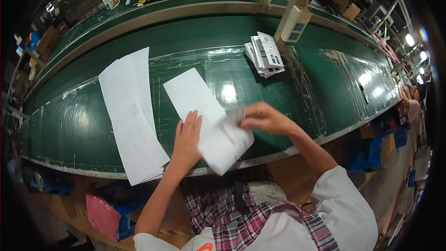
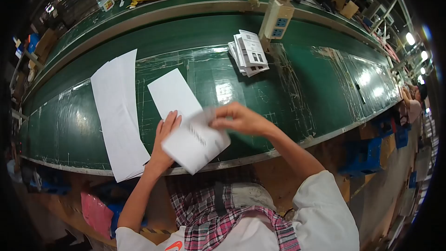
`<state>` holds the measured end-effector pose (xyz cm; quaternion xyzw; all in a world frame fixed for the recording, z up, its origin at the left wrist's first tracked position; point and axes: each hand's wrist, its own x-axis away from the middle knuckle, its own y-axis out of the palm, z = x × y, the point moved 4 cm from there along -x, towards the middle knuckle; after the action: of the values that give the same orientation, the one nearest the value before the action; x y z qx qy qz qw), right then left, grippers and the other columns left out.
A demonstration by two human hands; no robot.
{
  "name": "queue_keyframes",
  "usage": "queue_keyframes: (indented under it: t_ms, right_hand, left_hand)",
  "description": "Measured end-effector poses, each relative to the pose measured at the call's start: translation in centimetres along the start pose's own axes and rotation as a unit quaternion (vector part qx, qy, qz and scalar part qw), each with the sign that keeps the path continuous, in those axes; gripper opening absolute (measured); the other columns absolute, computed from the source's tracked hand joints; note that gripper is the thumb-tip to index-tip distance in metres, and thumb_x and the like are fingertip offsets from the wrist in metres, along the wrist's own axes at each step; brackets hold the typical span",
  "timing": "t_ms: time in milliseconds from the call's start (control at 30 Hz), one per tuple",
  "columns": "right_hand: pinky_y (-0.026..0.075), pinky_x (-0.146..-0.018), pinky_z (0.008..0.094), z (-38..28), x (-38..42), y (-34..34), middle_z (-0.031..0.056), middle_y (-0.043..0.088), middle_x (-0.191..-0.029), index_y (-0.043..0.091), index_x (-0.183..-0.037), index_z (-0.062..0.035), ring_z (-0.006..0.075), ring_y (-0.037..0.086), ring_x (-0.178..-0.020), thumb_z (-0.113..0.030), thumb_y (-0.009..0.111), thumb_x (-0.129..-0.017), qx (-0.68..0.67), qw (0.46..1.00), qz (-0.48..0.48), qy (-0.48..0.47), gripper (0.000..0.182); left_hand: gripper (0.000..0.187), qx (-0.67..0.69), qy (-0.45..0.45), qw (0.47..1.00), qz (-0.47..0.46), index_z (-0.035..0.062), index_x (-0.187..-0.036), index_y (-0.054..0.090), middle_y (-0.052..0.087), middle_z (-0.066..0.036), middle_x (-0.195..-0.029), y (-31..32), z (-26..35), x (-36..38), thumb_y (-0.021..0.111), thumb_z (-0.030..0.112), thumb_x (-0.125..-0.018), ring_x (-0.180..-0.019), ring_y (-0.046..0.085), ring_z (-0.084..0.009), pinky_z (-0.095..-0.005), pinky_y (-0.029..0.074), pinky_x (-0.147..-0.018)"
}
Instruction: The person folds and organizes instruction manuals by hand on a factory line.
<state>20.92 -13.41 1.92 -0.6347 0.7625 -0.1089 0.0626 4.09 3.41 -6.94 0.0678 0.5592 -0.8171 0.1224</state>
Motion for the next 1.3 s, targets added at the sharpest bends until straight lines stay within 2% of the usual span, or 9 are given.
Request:
queue_keyframes:
  t_ms: [67,100,167,433,667,867,967,1067,1300]
  right_hand:
    - [0.049,-0.078,0.0284,0.6,-2.6,-1.5,0.0033,0.068,-0.093,0.067,-0.112,0.0013,0.0092,0.060,-0.085,-0.014,0.066,-0.093,-0.017,0.996,0.088,-0.010,0.024]
    - [0.048,-0.077,0.0263,0.5,-4.1,-2.0,0.0015,0.065,-0.093,0.064,-0.117,0.0014,0.0072,0.058,-0.087,-0.009,0.066,-0.093,-0.029,0.990,0.132,-0.044,0.026]
    - [0.045,-0.073,0.0247,1.6,-6.4,-2.7,-0.0011,0.057,-0.083,0.040,-0.146,-0.0029,0.0066,0.053,-0.078,-0.008,0.065,-0.094,-0.018,0.988,0.152,-0.016,0.058]
    - [0.042,-0.072,0.0280,3.9,-13.5,-2.7,0.0008,0.051,-0.074,0.034,-0.155,-0.0203,0.0099,0.046,-0.072,-0.007,0.068,-0.091,0.129,0.983,0.114,-0.058,0.074]
    - [0.040,-0.065,0.0314,3.9,-16.6,-1.6,0.0006,0.050,-0.072,0.047,-0.148,-0.0214,0.0138,0.043,-0.067,-0.010,0.070,-0.090,0.186,0.980,0.073,-0.013,0.063]
    - [0.040,-0.063,0.0303,4.5,-15.2,-1.5,0.0037,0.054,-0.075,0.067,-0.126,-0.0127,0.0131,0.042,-0.067,-0.005,0.066,-0.091,0.210,0.971,0.112,-0.020,0.036]
    - [0.044,-0.066,0.0301,3.8,-13.6,-1.4,0.0066,0.062,-0.082,0.068,-0.122,-0.0089,0.0133,0.047,-0.070,-0.003,0.065,-0.091,0.212,0.968,0.134,-0.024,0.031]
    - [0.052,-0.078,0.0342,4.4,-12.5,-1.6,0.0148,0.071,-0.103,0.068,-0.121,-0.0063,0.0232,0.067,-0.084,-0.005,0.064,-0.092,0.220,0.963,0.154,-0.036,0.029]
    - [0.052,-0.078,0.0331,4.6,-12.5,-1.6,0.0129,0.072,-0.107,0.068,-0.121,-0.0056,0.0214,0.067,-0.087,-0.003,0.064,-0.092,0.204,0.967,0.149,-0.043,0.029]
  left_hand:
    - [0.061,0.090,-0.004,0.995,-0.052,-0.0079,-0.130,0.053,0.048,-0.024,-0.139,0.0,0.6,0.0,0.073,0.016,-0.076,-0.135,0.041,-0.0384,-0.0518,0.032,-0.114]
    - [0.057,0.063,0.040,0.995,0.060,-0.0070,-0.126,0.056,0.050,-0.024,-0.134,-2.0,2.3,0.7,0.074,0.010,-0.075,-0.131,0.044,-0.0398,-0.0523,0.033,-0.113]
    - [0.055,0.062,0.008,0.998,-0.007,-0.0071,-0.123,0.057,0.047,-0.026,-0.135,-2.0,2.7,0.6,0.075,0.014,-0.075,-0.132,0.042,-0.0411,-0.0527,0.032,-0.114]
    - [0.062,0.015,-0.080,0.996,0.044,-0.0046,-0.130,0.052,0.039,-0.029,-0.140,-3.3,2.3,1.5,0.075,0.022,-0.079,-0.134,0.037,-0.0453,-0.0555,0.027,-0.115]
    - [0.068,0.033,-0.086,0.996,0.009,-0.0105,-0.131,0.049,0.042,-0.029,-0.142,-2.2,2.0,2.3,0.076,0.023,-0.078,-0.140,0.035,-0.0404,-0.0547,0.023,-0.119]
    - [0.067,0.056,-0.062,0.996,-0.019,-0.0098,-0.131,0.050,0.044,-0.026,-0.143,-2.5,2.4,2.6,0.075,0.023,-0.078,-0.141,0.035,-0.0379,-0.0549,0.021,-0.120]
    - [0.065,0.055,-0.055,0.997,-0.021,-0.0090,-0.130,0.052,0.044,-0.024,-0.143,-2.5,2.8,2.8,0.075,0.023,-0.078,-0.142,0.034,-0.0365,-0.0542,0.020,-0.120]
    - [0.062,0.045,-0.050,0.998,-0.003,-0.0080,-0.127,0.054,0.045,-0.023,-0.142,-2.7,2.8,2.7,0.074,0.025,-0.078,-0.142,0.035,-0.0351,-0.0533,0.021,-0.119]
    - [0.062,0.042,-0.050,0.998,-0.004,-0.0082,-0.126,0.055,0.044,-0.024,-0.143,-2.5,2.8,2.8,0.074,0.026,-0.078,-0.143,0.034,-0.0346,-0.0530,0.021,-0.119]
